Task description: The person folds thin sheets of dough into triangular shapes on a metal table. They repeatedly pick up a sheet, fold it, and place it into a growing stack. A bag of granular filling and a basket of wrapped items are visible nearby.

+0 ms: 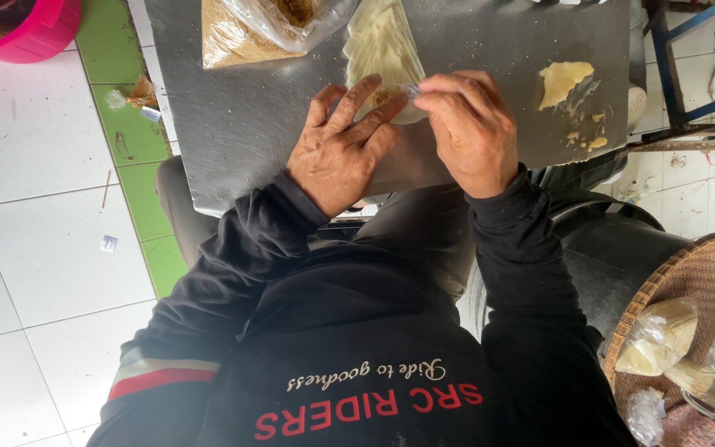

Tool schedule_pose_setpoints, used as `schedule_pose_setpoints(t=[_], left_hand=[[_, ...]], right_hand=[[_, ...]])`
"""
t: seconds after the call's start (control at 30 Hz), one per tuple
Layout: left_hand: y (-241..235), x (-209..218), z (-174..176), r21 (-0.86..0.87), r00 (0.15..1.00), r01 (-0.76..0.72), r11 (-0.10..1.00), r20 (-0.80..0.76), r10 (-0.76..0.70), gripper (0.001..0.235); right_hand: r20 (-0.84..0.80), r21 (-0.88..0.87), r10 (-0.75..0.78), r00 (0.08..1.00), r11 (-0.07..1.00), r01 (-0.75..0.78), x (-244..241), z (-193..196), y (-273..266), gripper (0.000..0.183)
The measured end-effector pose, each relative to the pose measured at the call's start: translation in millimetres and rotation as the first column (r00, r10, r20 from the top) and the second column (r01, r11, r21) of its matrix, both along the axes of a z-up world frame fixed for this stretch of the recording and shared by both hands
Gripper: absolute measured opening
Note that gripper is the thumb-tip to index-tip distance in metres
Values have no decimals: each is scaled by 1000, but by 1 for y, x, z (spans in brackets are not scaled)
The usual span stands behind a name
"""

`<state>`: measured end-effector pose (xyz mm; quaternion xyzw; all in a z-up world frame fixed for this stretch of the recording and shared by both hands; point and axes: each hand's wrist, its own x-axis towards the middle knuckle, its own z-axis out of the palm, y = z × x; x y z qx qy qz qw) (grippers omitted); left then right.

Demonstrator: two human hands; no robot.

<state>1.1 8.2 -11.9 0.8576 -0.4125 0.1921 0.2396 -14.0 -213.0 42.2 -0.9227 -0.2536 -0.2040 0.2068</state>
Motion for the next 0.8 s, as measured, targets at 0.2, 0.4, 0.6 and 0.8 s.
schedule_pose_setpoints(t=[0.2, 0.4, 0.6, 0.8], left_hand=[[-2, 1, 4, -23, 1000, -12, 1000, 28, 12, 14], [9, -7, 16, -198, 991, -135, 971, -46, 129, 30], [10, -9, 18, -247, 955, -294, 924, -107, 275, 17], [8, -9, 17, -234, 936, -349, 907, -123, 329, 10]], right_hand=[[12, -6, -1, 1000, 1000, 1, -1, 1, -2, 22], [13, 7, -56, 998, 998, 56, 9, 9, -3, 19], [67, 171, 14, 998, 985, -25, 50, 7, 28, 15], [20, 295, 57, 998, 954, -61, 93, -6, 73, 12]])
